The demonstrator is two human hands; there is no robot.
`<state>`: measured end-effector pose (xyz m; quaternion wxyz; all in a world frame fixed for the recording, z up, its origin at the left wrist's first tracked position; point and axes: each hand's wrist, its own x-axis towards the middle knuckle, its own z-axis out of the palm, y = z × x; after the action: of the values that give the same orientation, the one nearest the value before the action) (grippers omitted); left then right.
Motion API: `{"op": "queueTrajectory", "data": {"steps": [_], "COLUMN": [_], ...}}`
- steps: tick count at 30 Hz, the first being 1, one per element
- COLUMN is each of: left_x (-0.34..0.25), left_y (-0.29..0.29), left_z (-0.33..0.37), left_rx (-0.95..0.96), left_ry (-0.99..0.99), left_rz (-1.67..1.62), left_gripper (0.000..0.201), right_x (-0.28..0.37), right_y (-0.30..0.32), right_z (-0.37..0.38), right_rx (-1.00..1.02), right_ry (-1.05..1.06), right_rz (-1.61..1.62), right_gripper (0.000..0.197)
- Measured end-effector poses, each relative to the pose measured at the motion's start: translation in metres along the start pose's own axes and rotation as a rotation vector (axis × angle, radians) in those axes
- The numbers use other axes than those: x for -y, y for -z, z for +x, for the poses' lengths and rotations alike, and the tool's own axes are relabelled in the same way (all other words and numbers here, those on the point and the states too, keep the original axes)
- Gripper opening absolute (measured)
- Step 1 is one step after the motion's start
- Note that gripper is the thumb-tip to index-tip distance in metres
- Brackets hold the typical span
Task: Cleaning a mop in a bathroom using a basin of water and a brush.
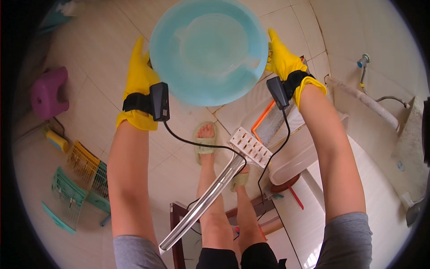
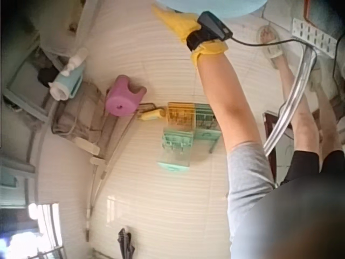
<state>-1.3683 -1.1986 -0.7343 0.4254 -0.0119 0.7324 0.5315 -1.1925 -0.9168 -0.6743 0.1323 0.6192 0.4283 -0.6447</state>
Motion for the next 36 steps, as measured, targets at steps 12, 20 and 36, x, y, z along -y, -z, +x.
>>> {"op": "queueTrajectory", "data": {"steps": [12,20,36], "left_x": [0.007,0.012,-0.125], "left_y": [-0.014,0.017,-0.017], "left_z": [0.024,0.063,-0.230], "left_rx": [0.112,-0.169,0.078], "left_ry": [-0.116,0.555,0.389], "left_rz": [0.226,-0.361,-0.687], "left_gripper": [0.108,0.104,0.056], "right_x": [-0.006,0.045,-0.220], "right_y": [0.032,0.052,0.089], "right_z": [0.022,-0.045,-0.305], "right_rx": [0.026,-0.190,-0.489], "right_ry": [0.033,0.145,0.331], "right_rz": [0.021,-0.368,-0.309], "right_gripper": [0.086,0.075,0.032]}}
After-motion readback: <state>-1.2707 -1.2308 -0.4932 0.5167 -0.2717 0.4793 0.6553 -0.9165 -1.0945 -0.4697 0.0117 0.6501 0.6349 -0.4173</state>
